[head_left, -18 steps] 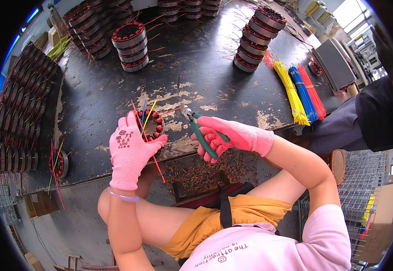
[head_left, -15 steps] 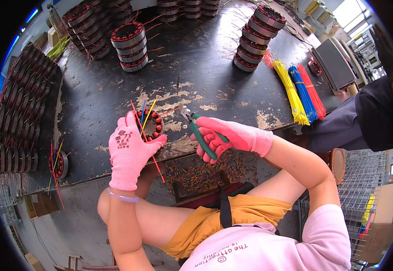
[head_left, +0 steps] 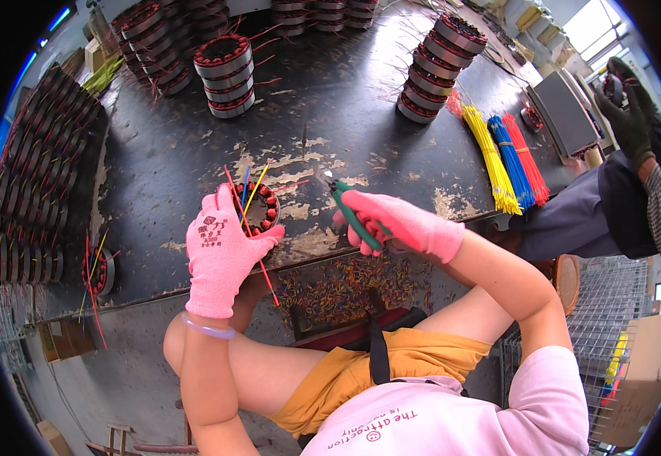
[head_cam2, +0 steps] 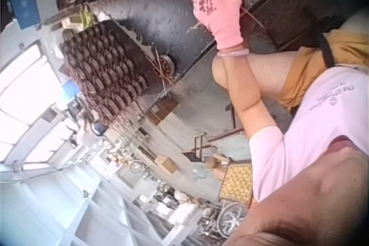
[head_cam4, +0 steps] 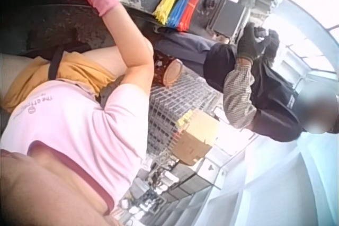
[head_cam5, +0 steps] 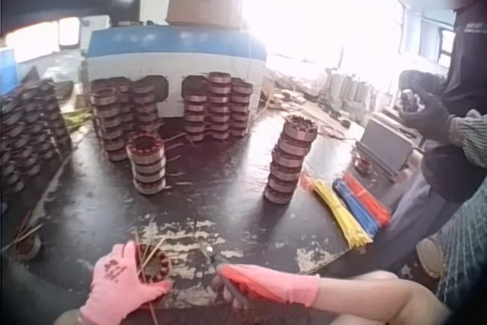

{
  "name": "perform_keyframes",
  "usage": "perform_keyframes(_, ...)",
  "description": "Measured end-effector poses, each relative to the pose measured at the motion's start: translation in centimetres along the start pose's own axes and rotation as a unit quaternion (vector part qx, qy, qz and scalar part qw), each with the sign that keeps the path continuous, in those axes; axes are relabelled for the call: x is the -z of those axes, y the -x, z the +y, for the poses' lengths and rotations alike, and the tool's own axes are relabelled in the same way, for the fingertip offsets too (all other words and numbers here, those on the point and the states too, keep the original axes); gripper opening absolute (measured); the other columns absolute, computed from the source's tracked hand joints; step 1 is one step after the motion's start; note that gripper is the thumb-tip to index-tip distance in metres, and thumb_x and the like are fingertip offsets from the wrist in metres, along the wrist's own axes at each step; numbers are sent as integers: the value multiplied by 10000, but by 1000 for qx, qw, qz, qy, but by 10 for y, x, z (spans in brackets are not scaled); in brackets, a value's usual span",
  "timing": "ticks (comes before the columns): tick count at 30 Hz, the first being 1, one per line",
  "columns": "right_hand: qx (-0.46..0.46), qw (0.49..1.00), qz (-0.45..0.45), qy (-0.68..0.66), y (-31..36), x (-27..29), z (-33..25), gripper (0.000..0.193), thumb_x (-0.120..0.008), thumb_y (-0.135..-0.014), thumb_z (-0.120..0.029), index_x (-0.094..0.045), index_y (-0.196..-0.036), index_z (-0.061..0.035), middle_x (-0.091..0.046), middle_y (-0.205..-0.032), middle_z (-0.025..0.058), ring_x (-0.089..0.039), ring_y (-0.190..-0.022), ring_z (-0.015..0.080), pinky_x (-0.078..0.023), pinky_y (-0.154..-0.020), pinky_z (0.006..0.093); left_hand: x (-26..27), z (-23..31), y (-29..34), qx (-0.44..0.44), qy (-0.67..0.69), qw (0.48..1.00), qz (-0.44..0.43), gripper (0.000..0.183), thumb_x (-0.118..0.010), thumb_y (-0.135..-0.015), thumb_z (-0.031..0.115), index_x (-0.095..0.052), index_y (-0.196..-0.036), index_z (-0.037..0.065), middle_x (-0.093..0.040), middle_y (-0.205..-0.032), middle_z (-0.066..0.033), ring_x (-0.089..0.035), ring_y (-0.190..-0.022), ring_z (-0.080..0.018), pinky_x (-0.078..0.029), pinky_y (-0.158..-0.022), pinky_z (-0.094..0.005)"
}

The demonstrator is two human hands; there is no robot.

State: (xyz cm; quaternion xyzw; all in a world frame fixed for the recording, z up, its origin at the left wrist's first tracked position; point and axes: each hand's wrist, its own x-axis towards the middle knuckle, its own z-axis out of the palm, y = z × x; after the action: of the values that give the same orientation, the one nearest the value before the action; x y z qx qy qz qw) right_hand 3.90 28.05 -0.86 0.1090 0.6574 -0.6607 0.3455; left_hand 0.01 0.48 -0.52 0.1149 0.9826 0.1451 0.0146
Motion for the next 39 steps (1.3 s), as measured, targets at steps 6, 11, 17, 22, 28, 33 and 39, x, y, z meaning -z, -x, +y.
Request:
perform_keyframes(6, 80, 824, 183, 530, 13, 25, -46, 730, -562, -955, -610, -573, -1356, 0, -625, -1306, 256, -569, -1271, 398, -461, -1044, 449, 12, -28, 7, -26, 21, 999, -25, 954, -883, -664, 465, -471, -1396, 11, -610, -1248, -162, -644, -1132, -330, -508, -973, -421)
perform_keyframes(11, 251, 733, 213, 596, -56, -36, -100, 789, -638, -849, -602, -567, -1389, -32, -622, -1238, 263, -573, -1205, 416, -466, -1046, 474, 16, -48, 23, -46, -4, 999, -16, 1019, -885, -673, 406, -420, -1480, -7, -529, -1397, -196, -569, -1243, -379, -457, -1062, -458)
perform_keyframes(17, 293, 691, 205, 628, -217, -133, -141, 777, -666, -766, -648, -642, -1328, -111, -636, -1283, 183, -581, -1228, 355, -470, -1018, 468, 3, -33, 18, -32, 9, 999, 42, 973, -890, -657, 421, -463, -1425, 1, -563, -1306, -180, -591, -1160, -384, -482, -997, -472)
perform_keyframes(22, 423, 683, 161, 573, -269, -133, -109, 690, -667, -826, -577, -629, -1309, -87, -572, -1371, 170, -501, -1305, 360, -424, -1069, 490, -1, -37, 18, -31, -4, 999, 31, 1000, -875, -674, 445, -431, -1450, -2, -534, -1284, -156, -572, -1155, -361, -477, -981, -453)
perform_keyframes(28, 510, 737, 19, 443, -100, -6, -40, 410, -548, -1007, -277, -616, -1347, -57, -571, -1444, 166, -488, -1381, 357, -364, -1174, 491, -4, -30, 20, -16, 22, 999, 27, 1036, -903, -668, 413, -404, -1474, -6, -518, -1335, -177, -567, -1195, -382, -475, -1007, -457)
perform_keyframes(33, 457, 667, -1, 588, -40, 30, 24, 589, -519, -1015, -442, -489, -1474, -72, -475, -1542, 179, -403, -1460, 348, -234, -1249, 507, -6, -22, 22, 14, -11, 999, 26, 1044, -905, -662, 456, -412, -1487, 46, -538, -1332, -181, -598, -1180, -372, -504, -986, -455)
perform_keyframes(39, 448, 638, 186, 598, -149, 111, -34, 673, -535, -996, -492, -488, -1472, -18, -445, -1561, 217, -361, -1483, 359, -220, -1244, 480, 19, -28, 26, 44, 36, 998, 27, 996, -910, -650, 411, -470, -1460, 35, -588, -1329, -162, -643, -1151, -357, -542, -918, -429)
